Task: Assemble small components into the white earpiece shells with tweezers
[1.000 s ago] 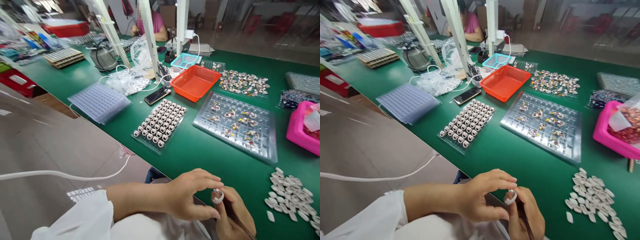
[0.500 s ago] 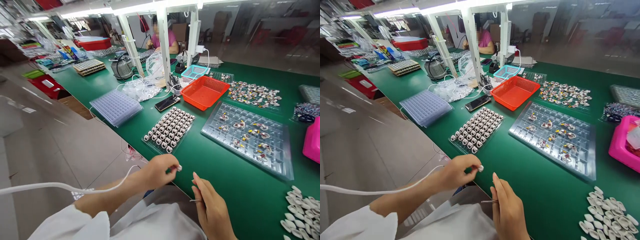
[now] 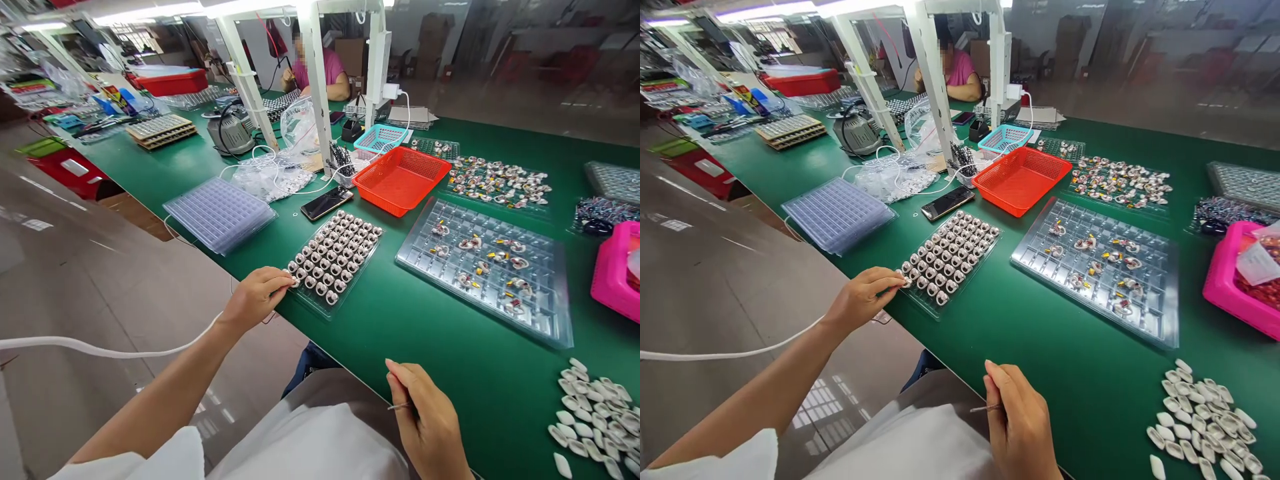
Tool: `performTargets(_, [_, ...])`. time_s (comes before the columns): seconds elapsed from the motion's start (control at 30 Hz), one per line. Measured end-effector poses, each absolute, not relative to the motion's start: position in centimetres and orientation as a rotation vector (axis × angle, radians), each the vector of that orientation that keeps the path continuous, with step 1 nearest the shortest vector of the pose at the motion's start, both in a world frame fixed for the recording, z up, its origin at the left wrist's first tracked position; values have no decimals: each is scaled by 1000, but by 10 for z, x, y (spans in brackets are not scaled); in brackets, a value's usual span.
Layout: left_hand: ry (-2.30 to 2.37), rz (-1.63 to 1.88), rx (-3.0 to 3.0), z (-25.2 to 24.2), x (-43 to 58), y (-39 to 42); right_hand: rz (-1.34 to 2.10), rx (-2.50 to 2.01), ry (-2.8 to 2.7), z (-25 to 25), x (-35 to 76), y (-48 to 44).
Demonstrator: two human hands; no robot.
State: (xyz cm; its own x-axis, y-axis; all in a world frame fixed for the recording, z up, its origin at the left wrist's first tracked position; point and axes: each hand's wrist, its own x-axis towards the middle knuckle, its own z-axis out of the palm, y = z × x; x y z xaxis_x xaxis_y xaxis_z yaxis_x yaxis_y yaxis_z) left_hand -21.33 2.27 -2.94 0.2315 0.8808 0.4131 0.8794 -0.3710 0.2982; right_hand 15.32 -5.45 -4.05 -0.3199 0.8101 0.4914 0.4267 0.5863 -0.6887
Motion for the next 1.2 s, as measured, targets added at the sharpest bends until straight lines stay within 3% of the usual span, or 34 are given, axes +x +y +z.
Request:
performTargets(0.37, [1675, 711, 2745, -26, -220, 29, 543, -1145, -1902, -20, 177, -69])
performTargets(0.57, [1573, 1024, 2544, -11, -141, 24, 431, -1374, -1817, 1, 232, -61])
performTargets(0.73, [1160, 978, 2452, -13, -58, 18, 283, -1535, -1733, 19, 263, -61])
performTargets(0.97, [936, 868, 2460, -34, -16, 12, 365, -1493, -1831, 7, 269, -78])
performTargets(1.2, [943, 873, 2431, -33, -3, 21, 236, -1601, -1788, -4, 292, -79])
